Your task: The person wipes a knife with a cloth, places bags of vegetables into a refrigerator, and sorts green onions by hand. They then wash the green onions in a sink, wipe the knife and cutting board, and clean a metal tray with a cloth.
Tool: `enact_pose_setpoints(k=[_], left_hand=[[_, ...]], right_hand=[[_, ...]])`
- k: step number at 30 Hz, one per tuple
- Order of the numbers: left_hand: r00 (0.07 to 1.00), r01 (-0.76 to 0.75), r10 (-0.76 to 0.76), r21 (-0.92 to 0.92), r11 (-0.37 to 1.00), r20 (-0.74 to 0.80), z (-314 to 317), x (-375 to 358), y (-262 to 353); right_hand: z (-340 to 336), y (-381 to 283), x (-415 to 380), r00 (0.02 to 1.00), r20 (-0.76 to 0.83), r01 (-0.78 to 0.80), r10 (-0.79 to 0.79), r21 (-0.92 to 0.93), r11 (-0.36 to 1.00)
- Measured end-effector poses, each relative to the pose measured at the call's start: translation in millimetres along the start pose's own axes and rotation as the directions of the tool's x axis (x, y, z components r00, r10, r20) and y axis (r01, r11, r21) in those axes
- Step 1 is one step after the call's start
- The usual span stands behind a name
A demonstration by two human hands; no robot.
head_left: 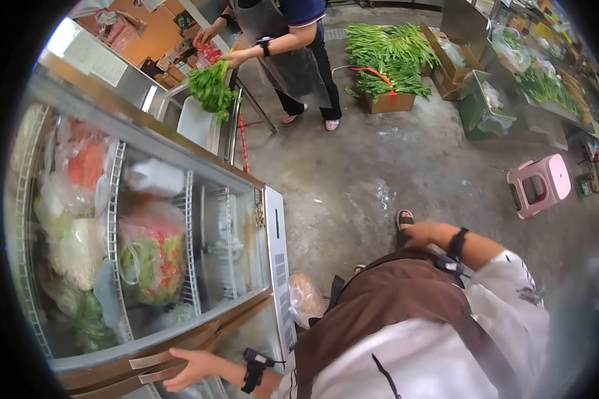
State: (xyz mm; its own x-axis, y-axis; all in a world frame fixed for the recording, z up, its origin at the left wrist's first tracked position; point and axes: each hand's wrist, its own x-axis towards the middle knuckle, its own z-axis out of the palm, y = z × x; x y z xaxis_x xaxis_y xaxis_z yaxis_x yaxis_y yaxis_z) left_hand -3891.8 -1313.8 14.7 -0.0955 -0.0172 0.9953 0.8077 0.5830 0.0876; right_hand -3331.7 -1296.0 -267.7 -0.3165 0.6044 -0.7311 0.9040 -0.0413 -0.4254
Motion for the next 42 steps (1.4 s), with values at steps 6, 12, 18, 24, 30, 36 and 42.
enact_pose_setpoints(k=[6,12,18,24,30,36,42], left_hand=[[0.900,0.149,0.161,-0.633,0.760,0.405,-10.3,-65.2,225.4],[-0.608,0.419,0.596,-0.427,0.802,0.524,-23.5,-150.7,366.1],[-0.397,0.435,0.649,-0.489,0.756,0.649,-31.2,-171.5,464.2],[-0.449,0.372,0.568,-0.434,0.821,0.690,-5.2,-173.7,519.1],[-0.561,0.307,0.517,-0.418,0.855,0.646,72.5,-217.5,578.2],[-0.509,0.407,0.706,-0.585,0.702,0.492,150.7,-241.6,707.0],[-0.459,0.482,0.872,-0.777,0.404,0.169,174.8,-234.1,848.2]], right_hand=[[-22.6,72.7,-27.9,0.994,-0.083,-0.036,0.070,0.353,0.935],[-97.5,172.1,-38.4,0.943,-0.241,-0.059,0.228,0.554,0.831],[-136.1,255.2,-36.2,0.941,-0.185,-0.171,0.283,0.461,0.871],[-178.0,278.7,16.7,0.972,-0.117,-0.146,0.201,0.369,0.918],[-264.3,292.7,88.6,0.978,-0.138,-0.071,0.157,0.487,0.871],[-385.9,316.2,103.4,0.888,-0.339,-0.118,0.312,0.487,0.866],[-450.9,325.0,110.9,0.834,-0.304,-0.198,0.460,0.614,0.764]])
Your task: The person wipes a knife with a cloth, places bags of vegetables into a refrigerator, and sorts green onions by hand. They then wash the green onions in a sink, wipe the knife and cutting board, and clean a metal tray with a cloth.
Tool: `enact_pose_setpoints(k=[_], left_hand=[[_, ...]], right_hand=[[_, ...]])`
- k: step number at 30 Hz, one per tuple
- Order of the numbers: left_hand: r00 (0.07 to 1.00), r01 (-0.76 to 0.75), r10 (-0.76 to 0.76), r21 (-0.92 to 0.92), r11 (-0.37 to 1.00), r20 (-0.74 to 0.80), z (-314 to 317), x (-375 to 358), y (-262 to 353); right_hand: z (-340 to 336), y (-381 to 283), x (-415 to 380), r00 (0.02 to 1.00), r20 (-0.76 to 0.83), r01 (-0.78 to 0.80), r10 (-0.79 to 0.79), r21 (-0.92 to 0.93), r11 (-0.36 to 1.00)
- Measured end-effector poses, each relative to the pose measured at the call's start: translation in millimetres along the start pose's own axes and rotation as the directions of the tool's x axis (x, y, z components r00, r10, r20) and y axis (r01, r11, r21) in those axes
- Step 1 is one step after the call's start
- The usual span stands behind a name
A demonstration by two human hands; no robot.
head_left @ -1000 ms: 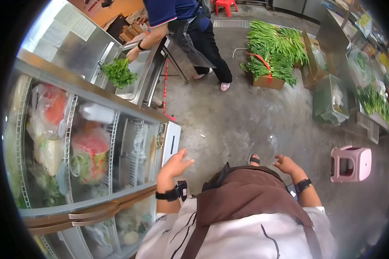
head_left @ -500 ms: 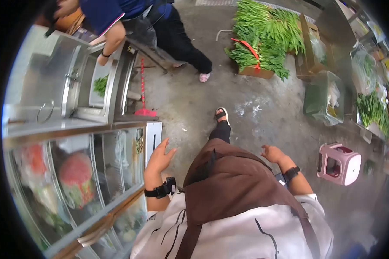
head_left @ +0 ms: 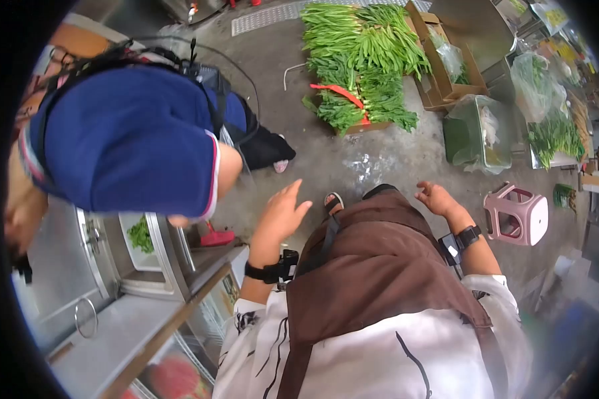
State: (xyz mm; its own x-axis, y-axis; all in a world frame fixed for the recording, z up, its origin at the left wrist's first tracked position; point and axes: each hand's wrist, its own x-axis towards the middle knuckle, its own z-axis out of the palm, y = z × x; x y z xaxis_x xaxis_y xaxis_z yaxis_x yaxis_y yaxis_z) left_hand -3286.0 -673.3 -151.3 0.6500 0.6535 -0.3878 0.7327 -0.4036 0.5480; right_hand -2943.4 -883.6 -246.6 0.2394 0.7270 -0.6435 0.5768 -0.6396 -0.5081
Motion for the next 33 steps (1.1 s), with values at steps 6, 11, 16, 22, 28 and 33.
enact_pose_setpoints(k=[6,11,16,22,28,33], left_hand=[[0.994,-0.111,0.112,-0.081,0.991,0.011,-7.4,80.8,22.8],[0.989,0.125,-0.107,-0.195,0.973,0.103,-0.8,133.2,1.4],[0.954,0.292,-0.299,-0.195,0.936,-0.009,-26.1,190.6,19.4],[0.945,0.264,-0.312,-0.332,0.906,-0.099,-61.9,264.1,49.3],[0.886,0.404,-0.461,-0.425,0.810,-0.037,-100.6,327.7,12.5],[0.847,0.494,-0.523,-0.504,0.708,0.095,-131.5,404.2,-78.8]], right_hand=[[-27.0,9.3,48.2,0.983,0.147,-0.112,0.110,0.004,0.994],[-84.3,27.5,123.7,0.982,0.167,-0.088,0.088,-0.009,0.996],[-168.0,29.2,201.6,0.993,0.097,-0.063,0.068,-0.047,0.997],[-239.0,26.4,298.8,0.998,0.063,-0.009,0.011,-0.040,0.999],[-253.0,3.9,371.9,0.996,0.075,0.057,-0.055,-0.022,0.998],[-256.1,-43.2,426.6,0.989,0.145,0.000,-0.003,0.017,1.000]])
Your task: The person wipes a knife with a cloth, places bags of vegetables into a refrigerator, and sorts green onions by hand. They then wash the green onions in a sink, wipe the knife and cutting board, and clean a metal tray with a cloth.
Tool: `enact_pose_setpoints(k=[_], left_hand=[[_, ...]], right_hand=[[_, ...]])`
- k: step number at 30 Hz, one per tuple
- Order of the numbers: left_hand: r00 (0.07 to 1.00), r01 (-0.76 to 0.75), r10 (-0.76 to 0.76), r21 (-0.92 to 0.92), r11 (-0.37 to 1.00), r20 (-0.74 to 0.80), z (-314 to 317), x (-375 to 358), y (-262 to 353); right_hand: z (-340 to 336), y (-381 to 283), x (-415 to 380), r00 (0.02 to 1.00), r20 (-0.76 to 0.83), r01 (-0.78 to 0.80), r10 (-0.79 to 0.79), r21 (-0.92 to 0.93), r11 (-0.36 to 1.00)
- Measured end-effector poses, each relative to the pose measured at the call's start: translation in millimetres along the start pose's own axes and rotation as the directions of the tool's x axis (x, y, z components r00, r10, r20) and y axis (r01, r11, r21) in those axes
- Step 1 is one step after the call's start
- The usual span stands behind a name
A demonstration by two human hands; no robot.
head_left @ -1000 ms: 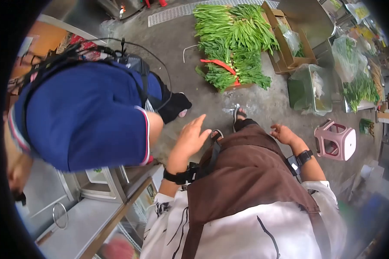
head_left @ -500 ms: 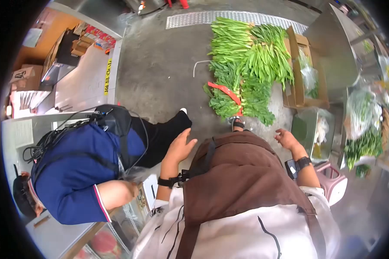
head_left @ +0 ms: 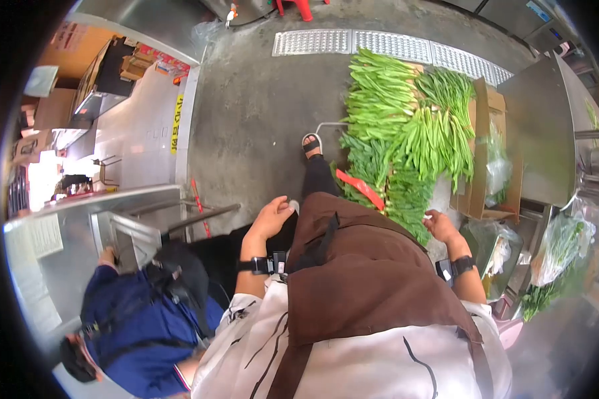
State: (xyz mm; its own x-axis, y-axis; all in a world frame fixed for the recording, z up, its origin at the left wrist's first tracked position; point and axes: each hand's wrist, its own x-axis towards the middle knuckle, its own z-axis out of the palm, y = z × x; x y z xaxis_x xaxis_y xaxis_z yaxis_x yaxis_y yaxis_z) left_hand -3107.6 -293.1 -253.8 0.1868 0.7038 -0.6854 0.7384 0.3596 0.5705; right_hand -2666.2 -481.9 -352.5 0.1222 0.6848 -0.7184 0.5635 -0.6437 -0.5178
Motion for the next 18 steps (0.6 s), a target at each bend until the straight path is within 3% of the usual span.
enact_pose_setpoints(k=[6,8,10,11,14,16,18], left_hand=[[0.997,0.002,-0.004,0.033,0.999,0.074,-109.6,180.2,4.6],[0.999,0.032,-0.032,0.027,0.999,0.006,-159.8,217.8,35.9],[0.995,0.017,-0.018,-0.007,1.000,-0.102,-209.9,254.7,59.8],[0.989,0.030,-0.033,-0.021,0.999,-0.147,-230.6,262.6,65.6],[0.982,-0.019,0.033,0.076,0.997,-0.187,-296.9,293.5,109.3],[0.982,-0.034,0.068,0.193,0.981,-0.174,-324.6,326.6,128.1],[0.985,-0.034,0.078,0.274,0.961,-0.152,-342.8,352.5,169.9]], right_hand=[[-18.4,-59.6,97.6,0.976,-0.088,-0.194,0.200,0.070,0.979],[-54.1,-148.3,109.5,0.937,0.028,-0.348,0.348,0.136,0.928],[-74.1,-195.4,142.3,0.943,0.091,-0.329,0.320,0.097,0.939],[-95.3,-237.1,153.3,0.966,0.100,-0.248,0.238,0.095,0.964],[-131.8,-305.2,195.2,0.981,-0.025,-0.167,0.191,0.392,0.905],[-123.8,-282.7,241.5,0.982,-0.100,-0.099,0.162,0.458,0.883],[-139.0,-306.6,253.4,0.976,-0.042,-0.160,0.213,0.523,0.837]])
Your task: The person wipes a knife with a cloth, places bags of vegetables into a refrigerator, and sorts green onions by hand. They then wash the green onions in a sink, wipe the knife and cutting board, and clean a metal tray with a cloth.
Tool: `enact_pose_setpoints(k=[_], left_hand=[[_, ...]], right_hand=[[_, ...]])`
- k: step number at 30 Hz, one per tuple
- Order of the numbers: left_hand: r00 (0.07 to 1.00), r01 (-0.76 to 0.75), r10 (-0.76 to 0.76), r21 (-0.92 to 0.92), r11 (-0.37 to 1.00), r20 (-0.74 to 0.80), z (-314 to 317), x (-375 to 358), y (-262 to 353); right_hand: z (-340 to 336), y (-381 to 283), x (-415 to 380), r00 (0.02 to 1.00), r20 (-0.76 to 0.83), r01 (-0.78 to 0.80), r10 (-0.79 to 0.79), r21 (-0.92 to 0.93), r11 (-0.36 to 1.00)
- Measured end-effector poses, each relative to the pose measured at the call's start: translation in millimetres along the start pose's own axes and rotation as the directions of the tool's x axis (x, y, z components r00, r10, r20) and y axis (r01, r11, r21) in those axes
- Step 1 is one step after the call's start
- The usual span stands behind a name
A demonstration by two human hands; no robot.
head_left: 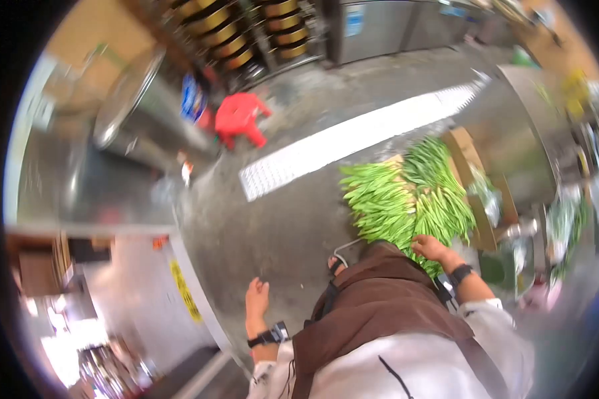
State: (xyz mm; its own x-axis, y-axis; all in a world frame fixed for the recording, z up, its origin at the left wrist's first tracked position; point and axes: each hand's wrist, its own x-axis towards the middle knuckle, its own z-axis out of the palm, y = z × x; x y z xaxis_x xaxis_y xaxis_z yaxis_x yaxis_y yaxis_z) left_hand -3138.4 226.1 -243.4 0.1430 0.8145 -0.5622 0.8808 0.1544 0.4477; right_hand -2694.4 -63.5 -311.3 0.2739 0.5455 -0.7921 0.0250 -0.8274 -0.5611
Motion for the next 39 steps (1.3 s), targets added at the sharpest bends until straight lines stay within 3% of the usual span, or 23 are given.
enact_pose_setpoints(k=[3,6,7,11,12,13,14,16,17,19,22,24,27,29,31,34,36,39], left_hand=[[0.995,-0.083,0.086,-0.062,0.995,0.042,-16.3,49.4,50.6],[0.955,-0.242,0.256,-0.105,0.965,0.151,-24.6,92.4,110.7],[0.939,-0.273,0.292,-0.123,0.954,0.181,-26.5,109.6,126.2],[0.891,-0.349,0.393,-0.208,0.914,0.230,-36.1,194.1,154.3],[0.913,-0.323,0.347,-0.139,0.936,0.215,-39.2,212.9,166.2],[0.935,-0.293,0.301,-0.068,0.954,0.190,-44.3,235.2,170.2],[0.913,-0.364,0.368,-0.057,0.930,0.174,-39.6,294.4,126.5],[0.961,-0.254,0.254,-0.021,0.967,0.106,-43.2,354.1,93.8],[0.967,-0.214,0.210,0.011,0.977,0.147,-45.5,385.1,106.5],[0.956,-0.195,0.180,0.044,0.980,0.231,-45.4,454.8,163.1],[0.921,-0.297,0.290,-0.009,0.955,0.259,-49.7,543.1,288.8],[0.900,-0.356,0.359,-0.059,0.932,0.248,-50.0,574.9,373.6],[0.866,-0.388,0.394,-0.084,0.918,0.307,-43.1,618.3,450.1],[0.849,-0.385,0.376,-0.053,0.921,0.371,-39.9,649.8,467.9],[0.829,-0.380,0.332,0.018,0.925,0.451,-33.9,689.6,478.9],[0.797,-0.392,0.262,0.137,0.910,0.544,-35.6,757.5,509.4],[0.755,-0.443,0.254,0.186,0.877,0.604,-31.1,810.3,550.1],[0.729,-0.514,0.377,0.092,0.853,0.571,-8.6,843.6,651.2]], right_hand=[[0.2,-42.6,3.9,0.996,-0.054,-0.078,0.067,-0.245,0.966],[-2.4,-51.9,36.2,0.997,-0.078,-0.001,-0.029,-0.357,0.934],[-3.5,-59.5,47.6,0.995,-0.093,-0.053,0.025,-0.315,0.948],[-8.4,-83.1,146.4,0.999,0.002,0.034,-0.038,-0.510,0.860],[-19.1,-101.3,175.8,0.992,0.127,0.059,0.003,-0.485,0.873],[-26.1,-115.5,205.2,0.994,0.114,0.043,0.005,-0.419,0.907],[-40.7,-139.1,239.0,0.995,0.097,0.038,-0.006,-0.341,0.939],[-81.9,-179.7,304.1,0.993,-0.070,0.063,-0.100,-0.409,0.910],[-74.9,-198.8,323.5,0.983,-0.126,0.067,-0.132,-0.427,0.902],[-119.4,-282.0,305.0,0.930,-0.207,0.236,-0.304,-0.301,0.924],[-160.1,-329.5,325.4,0.925,-0.254,0.236,-0.285,-0.206,0.950],[-182.0,-336.7,338.4,0.931,-0.276,0.174,-0.237,-0.232,0.957],[-214.5,-335.2,353.4,0.940,-0.319,0.032,-0.119,-0.263,0.964],[-227.5,-328.2,355.1,0.930,-0.355,-0.162,0.090,-0.177,0.971],[-226.2,-305.8,362.7,0.873,-0.477,-0.150,0.098,-0.072,0.986],[-222.1,-304.5,356.8,0.841,-0.440,-0.320,0.313,0.062,0.946],[-219.6,-310.7,358.3,0.838,-0.426,-0.283,0.340,0.193,0.939],[-222.2,-325.2,349.9,0.787,-0.491,-0.184,0.373,0.389,0.903]])
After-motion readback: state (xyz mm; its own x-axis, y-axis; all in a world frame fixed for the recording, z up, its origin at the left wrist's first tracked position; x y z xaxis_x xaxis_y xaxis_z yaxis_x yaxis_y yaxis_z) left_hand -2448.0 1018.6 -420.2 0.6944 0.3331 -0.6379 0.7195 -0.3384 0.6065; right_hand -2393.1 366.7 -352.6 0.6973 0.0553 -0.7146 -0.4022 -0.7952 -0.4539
